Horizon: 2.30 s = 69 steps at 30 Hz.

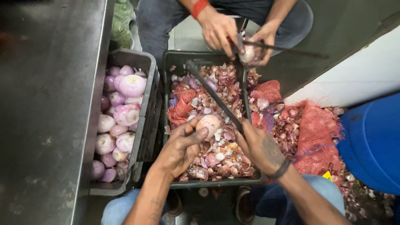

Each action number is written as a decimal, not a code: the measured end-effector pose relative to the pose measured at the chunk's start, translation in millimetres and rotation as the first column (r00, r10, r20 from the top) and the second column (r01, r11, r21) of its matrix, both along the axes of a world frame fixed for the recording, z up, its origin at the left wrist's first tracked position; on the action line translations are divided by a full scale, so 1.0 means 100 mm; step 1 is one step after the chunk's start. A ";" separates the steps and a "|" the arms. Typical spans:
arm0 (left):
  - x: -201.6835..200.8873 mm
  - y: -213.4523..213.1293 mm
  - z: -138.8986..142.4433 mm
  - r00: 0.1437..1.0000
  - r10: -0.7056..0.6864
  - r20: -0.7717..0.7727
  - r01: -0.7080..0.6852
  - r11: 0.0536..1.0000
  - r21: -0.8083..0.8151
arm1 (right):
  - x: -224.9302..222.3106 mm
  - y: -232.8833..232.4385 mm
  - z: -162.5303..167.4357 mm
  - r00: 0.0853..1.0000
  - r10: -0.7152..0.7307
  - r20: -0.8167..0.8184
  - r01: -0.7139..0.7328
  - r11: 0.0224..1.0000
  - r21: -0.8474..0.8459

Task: The person peels red onions using a knife, removing outer layers and placing the peeled onions into a crate. A second person also peels onions nearby.

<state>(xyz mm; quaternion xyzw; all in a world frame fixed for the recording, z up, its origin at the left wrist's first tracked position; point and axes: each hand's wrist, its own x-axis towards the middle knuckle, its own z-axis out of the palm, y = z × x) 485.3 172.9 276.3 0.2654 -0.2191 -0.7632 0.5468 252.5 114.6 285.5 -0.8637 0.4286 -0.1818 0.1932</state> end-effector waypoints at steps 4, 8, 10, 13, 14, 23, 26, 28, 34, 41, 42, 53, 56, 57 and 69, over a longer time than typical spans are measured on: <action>-0.06 -0.05 -0.03 0.997 0.064 0.053 -0.061 0.997 -0.041 | -0.05 0.17 0.05 0.983 0.140 0.121 -0.135 0.989 -0.053; -0.07 -0.02 -0.02 0.972 0.113 0.208 -0.094 0.991 -0.100 | -0.01 0.11 0.06 0.994 0.099 -0.047 -0.101 0.994 -0.034; -0.05 0.00 -0.01 0.970 0.090 0.225 -0.062 0.990 -0.125 | -0.02 0.00 0.08 0.982 0.029 -0.187 -0.032 0.999 -0.009; -0.05 -0.04 0.00 0.908 0.155 0.389 -0.134 0.988 -0.083 | -0.08 0.01 0.12 0.998 -0.003 -0.056 0.002 1.000 -0.010; -0.06 -0.05 0.00 0.907 0.168 0.385 -0.138 0.985 -0.104 | -0.10 0.04 0.12 0.999 0.007 0.044 -0.006 1.000 -0.009; -0.08 0.00 0.09 0.872 0.122 0.475 -0.047 0.985 -0.168 | 0.00 -0.06 -0.06 0.974 0.026 -0.226 -0.015 0.999 0.048; -0.08 0.01 0.16 0.835 0.200 0.513 -0.091 0.969 -0.230 | -0.03 -0.01 -0.07 0.997 -0.031 0.070 0.020 0.986 0.165; -0.11 0.00 0.18 0.778 0.286 0.559 -0.062 0.921 -0.384 | -0.02 0.04 -0.07 0.962 -0.060 0.267 -0.029 0.947 0.320; -0.26 0.01 0.06 0.732 0.201 0.651 -0.046 0.968 -0.247 | 0.07 0.10 -0.08 0.818 -0.246 0.519 -0.133 0.798 0.588; -0.18 -0.06 -0.08 0.999 0.044 0.032 -0.047 0.995 0.092 | 0.00 0.08 0.07 0.815 -0.224 0.534 -0.173 0.786 0.593; -0.20 -0.06 -0.09 1.000 0.002 0.005 -0.003 0.995 0.097 | 0.01 0.09 0.09 0.823 -0.231 0.519 -0.165 0.777 0.607; -0.23 -0.11 -0.20 0.982 0.114 -0.149 -0.111 0.993 0.025 | 0.10 0.33 0.06 0.965 0.036 0.258 0.000 0.990 -0.139; -0.22 -0.12 -0.17 0.984 0.138 -0.114 -0.136 0.990 0.021 | 0.12 0.36 -0.07 0.976 0.042 0.215 -0.021 0.995 -0.096; -0.23 -0.12 -0.15 0.985 0.132 -0.110 -0.130 0.991 0.023 | 0.13 0.36 -0.11 0.977 0.042 0.210 -0.018 0.993 -0.115; -0.24 -0.06 0.16 0.598 0.255 0.760 -0.079 0.962 -0.261 | 0.00 0.20 0.07 0.996 0.076 -0.034 -0.077 0.997 -0.009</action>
